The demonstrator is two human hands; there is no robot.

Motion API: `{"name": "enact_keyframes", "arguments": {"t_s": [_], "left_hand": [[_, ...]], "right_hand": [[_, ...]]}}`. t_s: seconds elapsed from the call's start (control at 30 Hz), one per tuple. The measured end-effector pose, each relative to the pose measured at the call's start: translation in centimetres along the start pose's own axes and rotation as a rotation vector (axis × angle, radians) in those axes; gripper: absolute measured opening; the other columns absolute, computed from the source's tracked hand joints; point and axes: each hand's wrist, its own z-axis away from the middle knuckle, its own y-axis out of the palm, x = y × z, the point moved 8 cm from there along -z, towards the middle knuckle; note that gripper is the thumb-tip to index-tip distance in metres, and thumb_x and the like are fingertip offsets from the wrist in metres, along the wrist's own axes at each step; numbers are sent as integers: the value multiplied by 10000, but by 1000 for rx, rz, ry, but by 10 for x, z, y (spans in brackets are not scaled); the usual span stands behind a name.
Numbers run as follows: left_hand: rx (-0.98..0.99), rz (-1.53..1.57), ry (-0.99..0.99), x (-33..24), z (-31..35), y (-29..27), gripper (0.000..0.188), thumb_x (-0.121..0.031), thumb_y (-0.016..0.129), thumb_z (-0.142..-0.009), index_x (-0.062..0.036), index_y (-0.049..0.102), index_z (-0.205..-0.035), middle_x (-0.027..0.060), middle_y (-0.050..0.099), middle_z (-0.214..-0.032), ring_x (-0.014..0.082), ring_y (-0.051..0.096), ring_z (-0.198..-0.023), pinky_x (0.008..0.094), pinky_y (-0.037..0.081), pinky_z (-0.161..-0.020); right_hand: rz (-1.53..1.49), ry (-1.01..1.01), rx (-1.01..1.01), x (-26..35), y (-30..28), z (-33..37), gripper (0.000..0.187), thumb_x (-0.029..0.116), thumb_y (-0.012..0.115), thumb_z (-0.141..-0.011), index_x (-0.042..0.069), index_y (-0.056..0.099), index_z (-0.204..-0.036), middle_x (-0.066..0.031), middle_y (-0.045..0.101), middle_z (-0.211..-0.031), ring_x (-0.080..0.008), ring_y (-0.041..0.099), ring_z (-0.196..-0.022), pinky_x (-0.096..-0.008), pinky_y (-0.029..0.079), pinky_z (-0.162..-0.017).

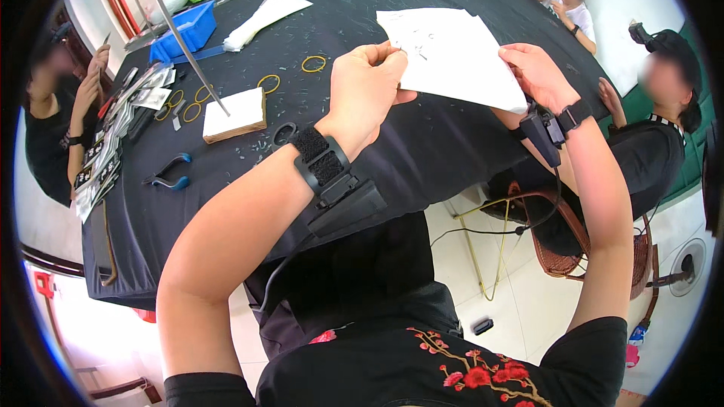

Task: Manually assembling and trimming small fishing lure components using tools.

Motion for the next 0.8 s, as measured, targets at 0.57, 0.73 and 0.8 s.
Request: {"name": "enact_keyframes", "arguments": {"t_s": [0.57, 0.73, 0.8], "left_hand": [[-35, -156, 130, 10, 5, -45, 257, -94, 551, -824, 59, 540, -1029, 129, 535, -1100, 125, 583, -777, 225, 513, -625], [-89, -182, 81, 20, 1, -58, 230, -86, 553, -821, 48, 548, -1008, 112, 564, -1035, 127, 584, -771, 231, 515, -625], [-102, -154, 14, 27, 2, -61, 223, -84, 555, -820, 46, 547, -1001, 101, 580, -981, 127, 585, -759, 232, 516, -627]], "right_hand": [[14, 156, 238, -13, 55, -35, 315, 278, 509, -872, -18, 572, -958, -47, 598, -867, -116, 545, -706, -272, 456, -632], [29, 145, 255, -25, 74, -69, 307, 282, 553, -834, 5, 596, -958, -82, 584, -846, -164, 514, -754, -318, 399, -686], [82, 152, 277, -26, 80, -75, 281, 264, 564, -826, 7, 605, -934, -77, 588, -829, -159, 518, -742, -313, 399, -672]]}}
